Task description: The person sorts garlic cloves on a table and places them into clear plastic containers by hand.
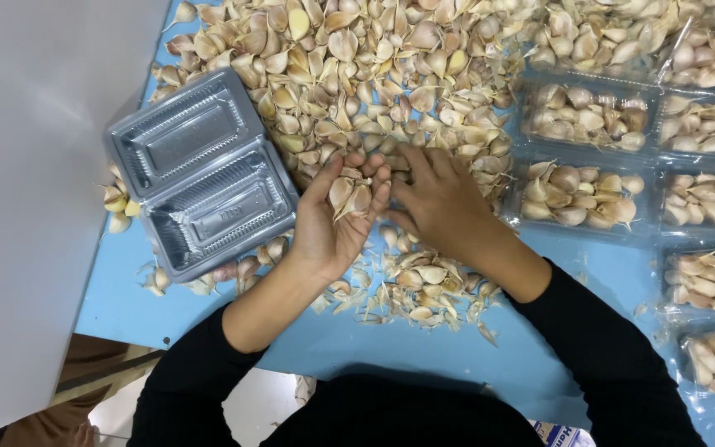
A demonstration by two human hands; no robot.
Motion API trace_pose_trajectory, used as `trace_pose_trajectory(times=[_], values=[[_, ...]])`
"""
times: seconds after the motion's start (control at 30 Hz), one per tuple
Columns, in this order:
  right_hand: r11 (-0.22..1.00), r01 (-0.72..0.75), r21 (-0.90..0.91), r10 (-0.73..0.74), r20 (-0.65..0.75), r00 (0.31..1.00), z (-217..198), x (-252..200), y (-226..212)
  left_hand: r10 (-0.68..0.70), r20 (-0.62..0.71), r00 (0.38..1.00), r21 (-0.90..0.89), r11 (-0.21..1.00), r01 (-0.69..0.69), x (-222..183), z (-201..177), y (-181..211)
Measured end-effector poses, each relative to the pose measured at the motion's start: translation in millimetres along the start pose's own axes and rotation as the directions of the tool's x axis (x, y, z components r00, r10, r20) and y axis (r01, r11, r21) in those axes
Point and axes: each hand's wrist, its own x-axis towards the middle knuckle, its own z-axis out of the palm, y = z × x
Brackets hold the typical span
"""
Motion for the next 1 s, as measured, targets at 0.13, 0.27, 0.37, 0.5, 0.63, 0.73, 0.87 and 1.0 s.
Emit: trace_pose_trajectory(times=[0.13, 0.27, 0.37, 0.5, 0.63, 0.73, 0.87, 1.0], values=[[0.999, -0.047, -0.018, 0.047, 0.024, 0.999, 11.2, -5.2, 6.8, 0.018, -0.015, 1.0, 0.028, 0.999, -0.017, 1.9, -3.4, -0.3], [0.994, -0.097, 0.046, 0.095, 0.05, 0.994, -0.9, -1.5, 2.9, 0.007, -0.025, 1.0, 0.037, 0.999, -0.006, 4.2, -7.6, -3.7], [0.982, -0.146, 0.119, 0.129, 0.139, 0.982, -13.8, 3.8, 1.9, 0.008, -0.035, 0.999, 0.042, 0.999, -0.006, 5.5, -11.7, -5.4], [0.836, -0.391, 0.384, 0.243, 0.379, 0.893, -37.1, 10.6, 7.0, 0.002, -0.043, 0.999, 0.042, 0.999, 0.0, 8.3, -14.2, -6.7], [0.662, -0.473, 0.582, 0.317, 0.355, 0.88, -35.6, 8.6, 20.0, 0.001, -0.055, 0.999, 0.043, 0.999, 0.001, 5.4, -10.5, -6.5], [0.557, -0.369, 0.744, 0.407, 0.143, 0.902, -24.0, 7.6, 27.0, 0.009, -0.051, 0.999, 0.018, 1.0, -0.008, 2.3, -3.4, -5.8], [0.474, -0.241, 0.847, 0.43, 0.016, 0.903, -39.8, 8.1, 14.2, 0.012, -0.047, 0.999, 0.066, 0.998, -0.009, -4.5, 9.5, -11.5], [0.579, -0.123, 0.806, 0.232, -0.018, 0.973, -65.9, 19.8, -5.5, -0.043, -0.082, 0.996, 0.098, 0.994, 0.051, -3.6, -0.8, -21.4]])
